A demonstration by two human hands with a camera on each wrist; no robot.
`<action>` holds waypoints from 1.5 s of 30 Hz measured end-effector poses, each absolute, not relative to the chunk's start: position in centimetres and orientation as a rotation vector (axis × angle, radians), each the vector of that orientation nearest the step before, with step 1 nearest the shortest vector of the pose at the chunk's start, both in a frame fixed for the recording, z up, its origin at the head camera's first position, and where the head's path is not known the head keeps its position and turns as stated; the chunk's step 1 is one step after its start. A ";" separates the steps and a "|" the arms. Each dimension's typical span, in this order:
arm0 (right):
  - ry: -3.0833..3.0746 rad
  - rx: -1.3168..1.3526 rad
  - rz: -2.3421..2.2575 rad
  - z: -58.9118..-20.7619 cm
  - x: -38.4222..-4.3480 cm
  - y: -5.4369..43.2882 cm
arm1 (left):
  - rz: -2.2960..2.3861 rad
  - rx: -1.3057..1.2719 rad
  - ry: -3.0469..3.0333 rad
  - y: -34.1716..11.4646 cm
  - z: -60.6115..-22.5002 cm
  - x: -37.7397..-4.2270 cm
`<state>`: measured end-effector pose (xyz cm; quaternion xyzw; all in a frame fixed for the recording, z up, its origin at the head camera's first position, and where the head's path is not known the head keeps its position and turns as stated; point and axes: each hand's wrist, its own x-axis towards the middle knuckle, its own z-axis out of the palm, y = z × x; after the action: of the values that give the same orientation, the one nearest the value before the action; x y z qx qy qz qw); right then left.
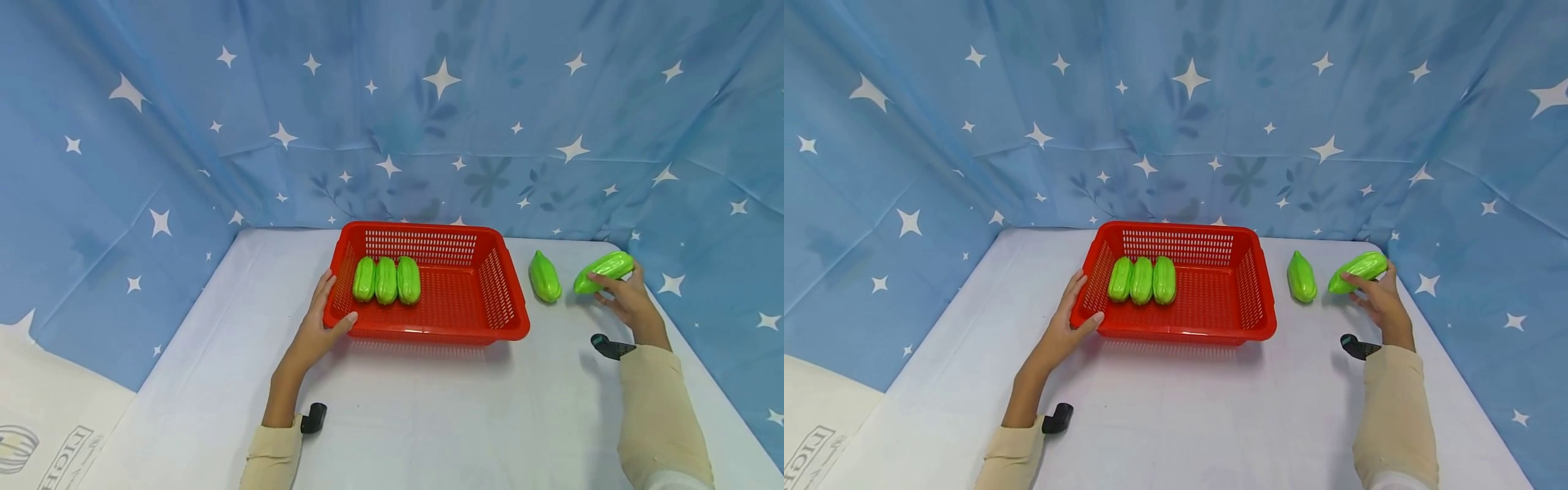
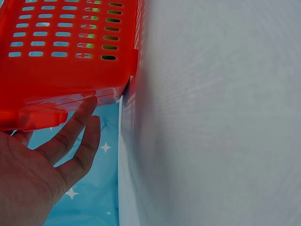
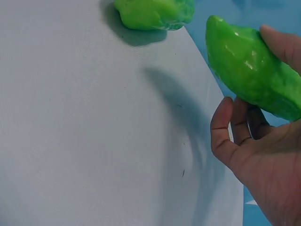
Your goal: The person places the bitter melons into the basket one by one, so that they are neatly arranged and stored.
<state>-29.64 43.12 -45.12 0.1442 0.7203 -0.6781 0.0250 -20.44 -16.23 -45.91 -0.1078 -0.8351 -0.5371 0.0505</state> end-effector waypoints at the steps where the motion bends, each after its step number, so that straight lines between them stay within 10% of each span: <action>1: 2.225 0.470 -2.107 -45.0 -29.6 43.0 | -1.637 -0.328 -2.541 -16.2 -45.9 -20.4; 17: 2.053 0.740 -2.463 -44.7 -29.9 42.9 | -1.632 -0.325 -2.542 -16.1 -45.9 -20.4; 45: 1.058 0.039 -2.920 -41.9 -28.8 39.4 | -1.627 -0.350 -2.532 -16.2 -45.9 -20.2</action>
<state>-28.83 39.43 -41.87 0.0126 0.3407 -0.9399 0.0180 -20.23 -16.24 -45.89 -0.1152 -0.8344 -0.5361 0.0558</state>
